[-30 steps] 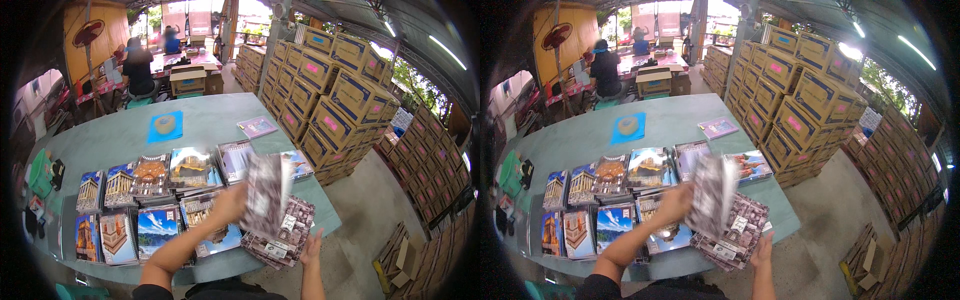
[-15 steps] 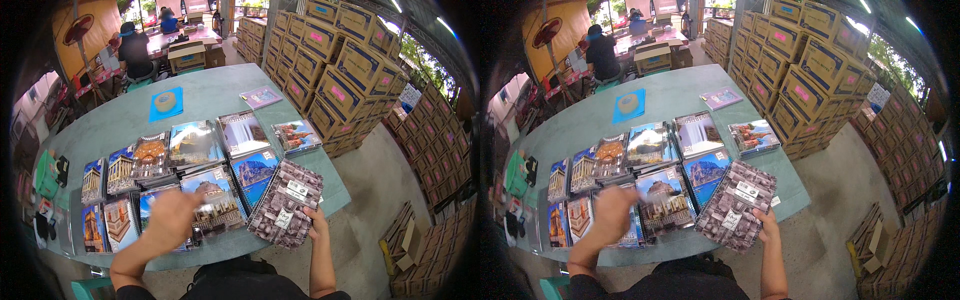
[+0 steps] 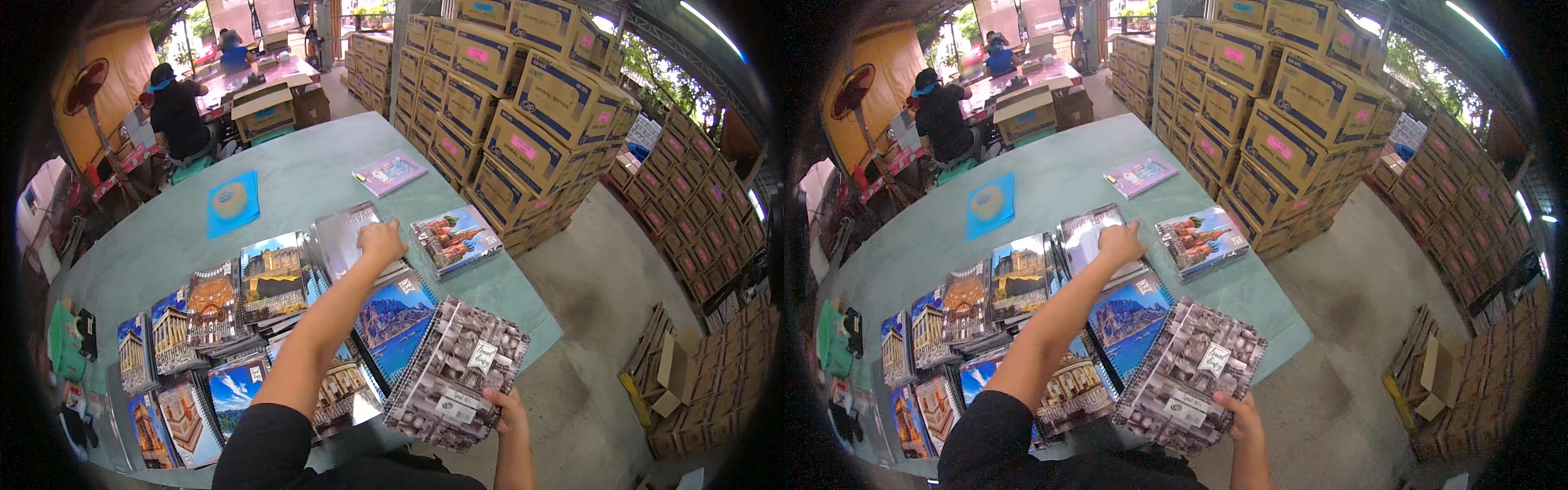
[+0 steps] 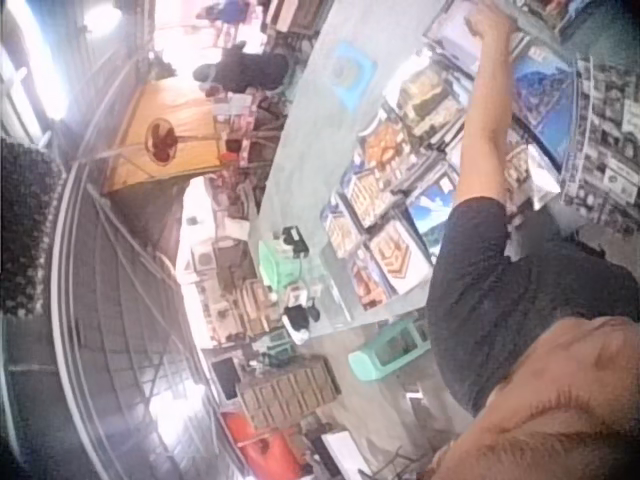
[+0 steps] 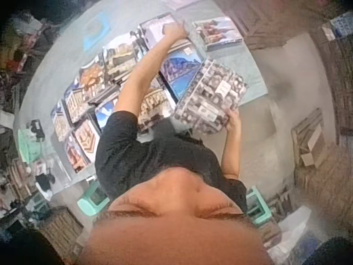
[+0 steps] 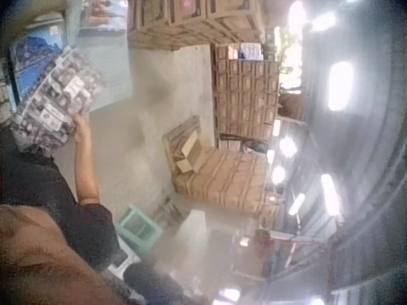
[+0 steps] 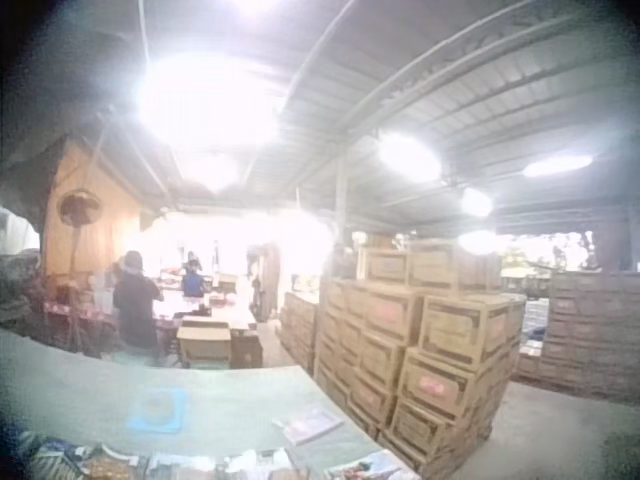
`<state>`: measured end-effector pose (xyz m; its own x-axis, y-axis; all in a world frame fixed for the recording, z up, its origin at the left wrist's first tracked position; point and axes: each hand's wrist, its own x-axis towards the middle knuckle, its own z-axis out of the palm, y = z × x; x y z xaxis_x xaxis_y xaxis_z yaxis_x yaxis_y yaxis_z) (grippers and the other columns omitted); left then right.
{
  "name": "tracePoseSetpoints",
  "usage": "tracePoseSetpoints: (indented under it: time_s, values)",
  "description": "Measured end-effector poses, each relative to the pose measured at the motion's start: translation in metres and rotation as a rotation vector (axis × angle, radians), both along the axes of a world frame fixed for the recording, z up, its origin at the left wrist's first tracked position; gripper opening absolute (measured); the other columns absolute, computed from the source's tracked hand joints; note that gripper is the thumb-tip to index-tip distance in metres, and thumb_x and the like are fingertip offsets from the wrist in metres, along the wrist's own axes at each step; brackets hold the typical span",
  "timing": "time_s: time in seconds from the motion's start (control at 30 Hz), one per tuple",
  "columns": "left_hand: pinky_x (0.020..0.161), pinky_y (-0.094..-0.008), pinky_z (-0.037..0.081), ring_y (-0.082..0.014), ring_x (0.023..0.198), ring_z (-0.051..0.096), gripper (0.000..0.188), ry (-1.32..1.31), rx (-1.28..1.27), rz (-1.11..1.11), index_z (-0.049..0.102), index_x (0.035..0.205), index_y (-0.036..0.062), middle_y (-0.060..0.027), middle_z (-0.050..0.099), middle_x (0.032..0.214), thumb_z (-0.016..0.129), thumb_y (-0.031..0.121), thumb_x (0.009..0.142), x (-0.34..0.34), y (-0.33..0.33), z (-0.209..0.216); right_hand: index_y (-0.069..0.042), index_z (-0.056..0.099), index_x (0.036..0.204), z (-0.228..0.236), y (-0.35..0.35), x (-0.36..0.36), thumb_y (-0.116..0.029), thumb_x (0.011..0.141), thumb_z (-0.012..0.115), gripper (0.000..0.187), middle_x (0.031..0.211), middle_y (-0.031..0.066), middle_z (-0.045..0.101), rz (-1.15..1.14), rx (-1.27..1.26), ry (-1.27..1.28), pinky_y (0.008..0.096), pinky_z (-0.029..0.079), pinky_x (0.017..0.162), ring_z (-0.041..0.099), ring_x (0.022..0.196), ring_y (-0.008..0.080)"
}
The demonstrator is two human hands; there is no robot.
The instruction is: The person places a stack of notebooks onto a plastic sheet and wraps them by folding the plastic and securing it with tape.
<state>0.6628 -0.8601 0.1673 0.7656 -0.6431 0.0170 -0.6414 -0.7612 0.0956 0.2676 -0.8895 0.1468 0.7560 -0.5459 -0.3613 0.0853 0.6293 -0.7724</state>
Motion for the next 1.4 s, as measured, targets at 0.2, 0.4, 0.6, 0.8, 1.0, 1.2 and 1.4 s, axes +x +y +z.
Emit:
tracePoseSetpoints:
  time_s: [0.2,0.4,0.6,0.8,1.0,1.2,1.4]
  values:
    - [0.062,-0.0325,0.051,-0.0207,0.076,0.065,0.036,0.411,-0.672,-0.062,0.057,0.113,0.0050,-0.0131,0.066,0.086,0.057,0.014,0.078,0.010,0.047,0.085,0.005,0.044,0.121,-0.010,-0.009,-0.019,-0.008,0.065,0.071,0.063,0.111,0.0153,0.056,-0.019,-0.023,0.045,0.0384,0.045,0.087,0.058,0.099,0.0280]
    - [0.089,-0.0373,0.045,-0.0245,0.103,0.058,0.040,0.618,-0.743,-0.324,0.053,0.121,0.0105,-0.0138,0.056,0.119,0.060,0.025,0.085,-0.156,0.122,0.042,0.005,0.042,0.123,0.008,-0.001,0.000,-0.026,0.079,0.060,0.057,0.115,0.0168,0.054,-0.005,0.223,-0.205,0.0411,0.045,0.089,0.056,0.104,0.0301]
    - [0.071,-0.0469,0.047,-0.0405,0.086,0.060,0.068,0.357,-0.339,0.144,0.030,0.135,0.0076,-0.0272,0.060,0.093,0.049,0.050,0.086,-0.178,0.138,0.017,0.003,0.037,0.126,-0.013,0.000,0.002,-0.008,0.072,0.067,0.063,0.115,0.0162,0.053,0.006,0.006,-0.082,0.0405,0.048,0.087,0.057,0.101,0.0294]
    - [0.070,-0.0457,0.048,-0.0395,0.084,0.061,0.067,0.231,-0.518,0.268,0.030,0.130,0.0077,-0.0264,0.060,0.093,0.068,0.024,0.076,-0.164,0.128,-0.003,0.000,0.035,0.129,-0.021,0.013,0.011,-0.006,0.074,0.066,0.064,0.122,0.0170,0.049,0.013,0.218,-0.204,0.0420,0.043,0.094,0.052,0.109,0.0318]
    - [0.066,-0.0412,0.045,-0.0347,0.077,0.056,0.044,-0.201,-0.955,-0.166,0.044,0.119,0.0042,-0.0188,0.054,0.093,0.055,0.001,0.077,-0.192,0.131,0.100,-0.001,0.035,0.130,0.005,0.012,0.000,-0.002,0.071,0.064,0.065,0.117,0.0144,0.052,-0.135,-0.007,-0.163,0.0402,0.047,0.088,0.055,0.103,0.0286]
    - [0.070,-0.0411,0.049,-0.0355,0.090,0.057,0.040,0.180,-0.422,-0.485,0.044,0.119,0.0019,-0.0187,0.053,0.096,0.052,0.013,0.081,-0.334,0.139,0.139,-0.004,0.028,0.135,0.034,0.069,-0.019,-0.007,0.078,0.062,0.066,0.123,0.0164,0.047,-0.013,-0.210,-0.264,0.0364,0.044,0.091,0.050,0.111,0.0252]
    - [0.077,-0.0426,0.044,-0.0322,0.091,0.054,0.053,-0.199,-0.815,-0.361,0.051,0.115,0.0040,-0.0174,0.054,0.098,0.069,0.032,0.074,-0.347,0.363,0.121,0.001,0.035,0.130,0.011,0.212,-0.028,-0.016,0.089,0.047,0.046,0.118,0.0182,0.052,0.346,0.114,-0.326,0.0387,0.050,0.085,0.056,0.103,0.0274]
